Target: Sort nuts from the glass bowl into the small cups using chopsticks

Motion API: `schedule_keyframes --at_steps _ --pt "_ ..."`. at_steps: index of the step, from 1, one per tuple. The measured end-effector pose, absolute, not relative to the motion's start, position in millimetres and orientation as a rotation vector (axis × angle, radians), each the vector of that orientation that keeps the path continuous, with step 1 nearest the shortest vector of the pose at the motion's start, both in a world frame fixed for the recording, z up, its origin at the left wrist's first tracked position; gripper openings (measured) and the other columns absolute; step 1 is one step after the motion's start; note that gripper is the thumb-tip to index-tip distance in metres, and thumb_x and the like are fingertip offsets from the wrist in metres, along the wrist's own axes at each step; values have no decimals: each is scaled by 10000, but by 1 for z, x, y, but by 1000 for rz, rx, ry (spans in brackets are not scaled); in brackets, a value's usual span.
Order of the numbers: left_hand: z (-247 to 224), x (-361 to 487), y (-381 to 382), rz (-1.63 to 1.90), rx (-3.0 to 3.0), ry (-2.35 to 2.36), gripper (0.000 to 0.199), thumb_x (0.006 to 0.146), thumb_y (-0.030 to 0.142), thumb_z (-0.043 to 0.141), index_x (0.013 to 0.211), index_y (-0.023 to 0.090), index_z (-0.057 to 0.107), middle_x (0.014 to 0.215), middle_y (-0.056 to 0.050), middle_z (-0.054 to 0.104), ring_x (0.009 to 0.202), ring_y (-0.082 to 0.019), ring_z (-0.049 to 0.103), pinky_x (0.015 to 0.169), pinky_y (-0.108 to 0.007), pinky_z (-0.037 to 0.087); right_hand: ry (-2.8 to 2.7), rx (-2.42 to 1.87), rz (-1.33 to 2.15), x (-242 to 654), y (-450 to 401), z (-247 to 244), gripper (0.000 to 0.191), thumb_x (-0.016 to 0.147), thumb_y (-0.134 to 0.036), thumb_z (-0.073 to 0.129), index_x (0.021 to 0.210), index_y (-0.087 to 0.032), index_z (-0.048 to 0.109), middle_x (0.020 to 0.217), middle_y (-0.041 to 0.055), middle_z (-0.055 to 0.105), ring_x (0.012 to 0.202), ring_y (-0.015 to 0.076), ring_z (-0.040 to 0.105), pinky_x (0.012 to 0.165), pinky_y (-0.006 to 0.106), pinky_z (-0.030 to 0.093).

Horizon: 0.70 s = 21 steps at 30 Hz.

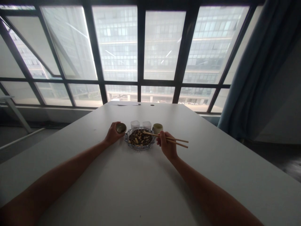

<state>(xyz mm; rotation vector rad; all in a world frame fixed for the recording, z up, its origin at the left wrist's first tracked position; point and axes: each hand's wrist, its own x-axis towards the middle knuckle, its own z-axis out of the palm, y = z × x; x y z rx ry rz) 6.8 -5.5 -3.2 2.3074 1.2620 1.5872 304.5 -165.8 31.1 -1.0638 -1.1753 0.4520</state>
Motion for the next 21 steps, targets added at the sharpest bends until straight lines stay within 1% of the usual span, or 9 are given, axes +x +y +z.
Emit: schedule_keyframes --at_steps 2,4,7,10,13,15,17,21 --pt "-3 8 -7 1645 2373 1178 647 631 230 781 1214 182 506 1215 -133 579 1143 -300 609 1005 -454 515 -1419 -1047 266 304 -174 32 435 924 -578 579 731 -195 652 583 32 652 476 138 589 461 258 463" --pt "-3 9 -8 1678 2430 1093 629 647 209 762 1216 193 493 1240 -135 557 1179 -301 585 1026 -453 504 -1621 -1009 100 303 -180 33 396 961 -493 559 705 -202 643 598 26 643 509 132 589 521 265 477" --pt "-2 9 -9 1687 2457 1052 620 660 193 748 1222 192 487 1259 -142 549 1200 -301 572 1039 -453 496 -1756 -959 2 302 -185 34 381 980 -447 535 702 -206 632 623 24 640 536 129 583 549 265 476" --pt "-3 9 -9 1637 2398 1169 637 639 224 777 1215 178 509 1218 -138 586 1143 -302 606 1004 -452 515 -1671 -994 85 301 -181 33 397 968 -486 549 703 -203 633 602 26 641 516 132 583 529 266 478" --pt "-2 9 -8 1566 2264 1347 664 621 326 826 1203 163 549 1183 -138 633 1087 -304 639 975 -451 526 -1387 -1035 305 299 -174 32 448 928 -593 566 740 -192 640 568 27 643 456 135 573 434 255 451" --pt "-1 8 -7 1508 2155 1442 683 610 393 846 1192 162 573 1187 -142 654 1096 -309 645 977 -447 523 -1220 -1034 425 298 -169 32 508 865 -679 592 744 -188 635 551 30 645 422 137 565 377 247 421" --pt "1 7 -6 1427 2057 1501 697 617 447 846 1195 160 583 1203 -149 664 1115 -309 647 975 -436 521 -1117 -1032 491 298 -165 33 548 801 -732 623 730 -188 629 540 32 648 409 140 565 354 245 410" --pt "9 3 -4 1211 1965 1544 807 644 548 821 1274 126 545 1250 -191 654 1128 -313 650 935 -412 534 -1034 -1040 537 300 -161 34 561 765 -753 637 714 -194 622 530 31 644 407 146 569 352 251 415"
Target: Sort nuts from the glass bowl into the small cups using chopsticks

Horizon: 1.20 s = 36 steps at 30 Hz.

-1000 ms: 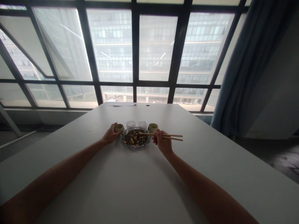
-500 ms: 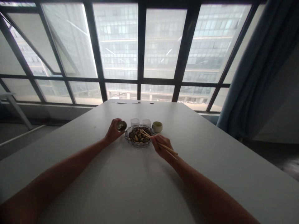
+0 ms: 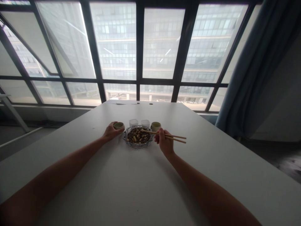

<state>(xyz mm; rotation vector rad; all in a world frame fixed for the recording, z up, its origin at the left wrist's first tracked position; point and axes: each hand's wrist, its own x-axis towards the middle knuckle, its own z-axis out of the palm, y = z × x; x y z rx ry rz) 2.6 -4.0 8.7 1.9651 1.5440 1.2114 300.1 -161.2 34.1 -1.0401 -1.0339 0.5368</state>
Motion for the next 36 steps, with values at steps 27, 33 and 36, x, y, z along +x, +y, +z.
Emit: schedule_keyframes --at_steps 27,33,36 --pt "63 77 17 1063 2825 1113 688 743 183 726 1393 172 502 1377 -152 577 1305 -354 499 1134 -539 397 -1882 -1038 49 310 -182 43 402 991 -494 444 720 -241 598 693 43 619 605 159 561 607 283 463" --pt "61 78 15 1161 2746 1152 699 771 269 733 1411 167 473 1357 -143 595 1272 -339 528 1118 -509 418 -1659 -1078 79 310 -182 42 402 978 -519 476 715 -240 595 645 33 632 577 165 576 600 298 480" --pt "65 80 7 1222 2760 1066 703 791 315 729 1423 170 455 1377 -138 589 1271 -331 531 1113 -493 425 -1539 -1032 92 306 -176 47 387 978 -508 500 724 -235 604 643 34 648 570 171 595 606 311 491"
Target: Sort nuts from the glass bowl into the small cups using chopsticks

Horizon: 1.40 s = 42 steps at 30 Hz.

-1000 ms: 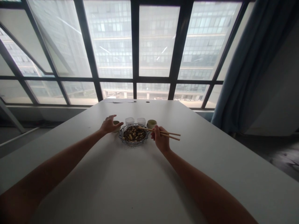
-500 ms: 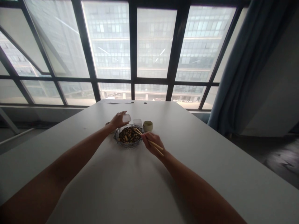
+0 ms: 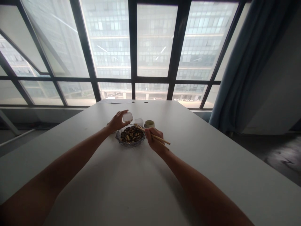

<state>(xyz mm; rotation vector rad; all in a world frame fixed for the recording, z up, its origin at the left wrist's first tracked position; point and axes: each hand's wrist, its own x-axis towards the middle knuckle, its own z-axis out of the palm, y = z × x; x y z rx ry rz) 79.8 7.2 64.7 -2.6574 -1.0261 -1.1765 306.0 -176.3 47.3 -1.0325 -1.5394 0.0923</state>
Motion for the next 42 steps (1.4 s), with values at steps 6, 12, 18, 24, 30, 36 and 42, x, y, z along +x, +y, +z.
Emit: schedule_keyframes --at_steps 6,12,18,24,30,36,42 --pt "70 84 -6 -1144 -2711 -953 736 787 318 737 1441 175 431 1375 -132 590 1274 -315 537 1101 -458 444 -1548 -1008 85 290 -141 74 437 960 -571 497 713 -230 610 647 30 648 586 161 593 608 293 494" --pt "66 86 -1 -1174 -2714 -947 708 786 329 735 1418 166 461 1324 -149 624 1230 -325 574 1055 -452 481 -1642 -1055 179 286 -107 93 479 882 -658 566 705 -220 638 640 37 672 576 162 610 544 272 484" --pt "63 87 12 -1102 -2689 -1273 642 791 357 730 1363 158 516 1275 -157 662 1187 -348 620 1037 -461 483 -1503 -1034 397 305 -123 105 588 838 -755 540 652 -203 617 486 16 598 379 126 510 383 247 393" --pt "56 83 18 -1015 -2644 -1554 642 807 422 714 1347 129 531 1238 -194 684 1146 -365 652 968 -440 511 -1844 -1126 493 316 -137 110 557 853 -688 577 599 -194 616 455 2 587 361 110 514 381 220 394" --pt "52 84 18 -848 -2646 -1695 655 824 512 691 1343 140 542 1236 -205 689 1152 -362 658 954 -424 510 -1910 -1166 437 311 -132 100 524 895 -623 555 593 -198 603 485 10 611 401 122 556 394 219 415" --pt "60 77 8 -674 -2643 -1732 703 852 591 624 1390 154 504 1287 -186 674 1187 -342 643 980 -416 494 -1822 -1251 459 310 -127 92 544 912 -630 521 617 -183 615 496 29 618 425 133 578 429 228 454" --pt "59 43 -2 -710 -2569 -1562 614 894 615 548 1309 164 582 1293 -151 676 1192 -337 631 1017 -453 470 -1833 -1216 455 309 -125 89 573 901 -686 498 642 -188 609 487 25 612 408 137 568 422 239 459"
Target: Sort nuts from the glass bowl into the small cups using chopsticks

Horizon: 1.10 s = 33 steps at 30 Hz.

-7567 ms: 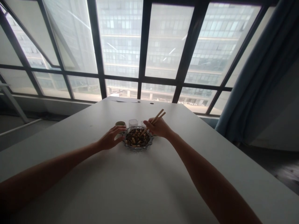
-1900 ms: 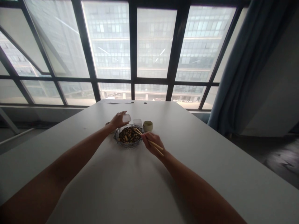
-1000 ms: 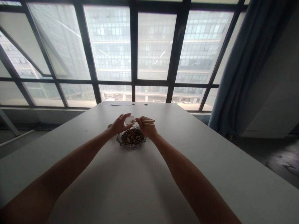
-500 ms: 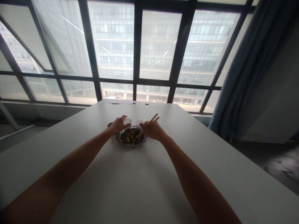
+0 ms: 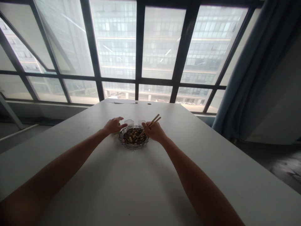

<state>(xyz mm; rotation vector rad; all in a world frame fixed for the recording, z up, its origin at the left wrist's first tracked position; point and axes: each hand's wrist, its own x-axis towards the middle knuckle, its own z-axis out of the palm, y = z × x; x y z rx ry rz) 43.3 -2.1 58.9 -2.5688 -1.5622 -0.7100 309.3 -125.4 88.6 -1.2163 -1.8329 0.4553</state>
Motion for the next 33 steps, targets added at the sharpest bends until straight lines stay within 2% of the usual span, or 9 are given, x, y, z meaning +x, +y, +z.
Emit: schedule_keyframes --at_steps 4,7,11,15,24,28,33 --pt "49 22 -9 -811 -2503 -1471 570 883 585 583 1273 169 597 1270 -150 670 1175 -344 618 1016 -491 471 -1800 -1216 453 313 -124 90 608 887 -728 485 652 -183 617 493 29 607 403 131 553 405 236 442" --pt "33 10 -13 -941 -2471 -1408 592 857 566 631 1312 197 548 1345 -147 613 1221 -342 582 1019 -493 483 -1803 -1225 461 316 -124 90 628 876 -750 479 648 -182 615 503 32 608 408 126 546 394 229 421" --pt "9 3 -13 -1074 -2410 -1542 797 794 540 710 1428 165 405 1438 -196 520 1281 -368 541 1011 -501 503 -1882 -1229 489 318 -124 89 617 863 -757 492 674 -184 624 527 35 624 440 137 569 406 232 433" --pt "-3 3 -10 -1088 -2447 -1696 923 774 525 727 1495 147 292 1422 -215 538 1253 -373 579 984 -505 524 -1930 -1209 486 319 -123 87 579 879 -723 507 689 -188 624 551 39 637 473 150 600 448 249 483" --pt "2 3 -14 -1059 -2492 -1707 803 783 438 721 1455 165 376 1411 -185 568 1271 -355 584 1038 -490 503 -1962 -1150 498 318 -124 86 550 901 -686 510 684 -193 624 557 38 638 493 156 615 472 255 511" --pt "5 4 -18 -1043 -2516 -1711 794 801 441 700 1457 137 369 1420 -195 555 1273 -353 578 1050 -484 493 -1941 -1165 524 316 -125 88 573 879 -720 512 694 -190 629 556 38 652 451 142 598 420 238 470" --pt "5 5 -18 -1031 -2514 -1715 784 801 444 699 1455 159 375 1406 -177 566 1269 -346 578 1052 -466 489 -1808 -1178 592 316 -130 95 621 812 -779 551 693 -176 641 524 39 644 414 140 589 375 230 441"
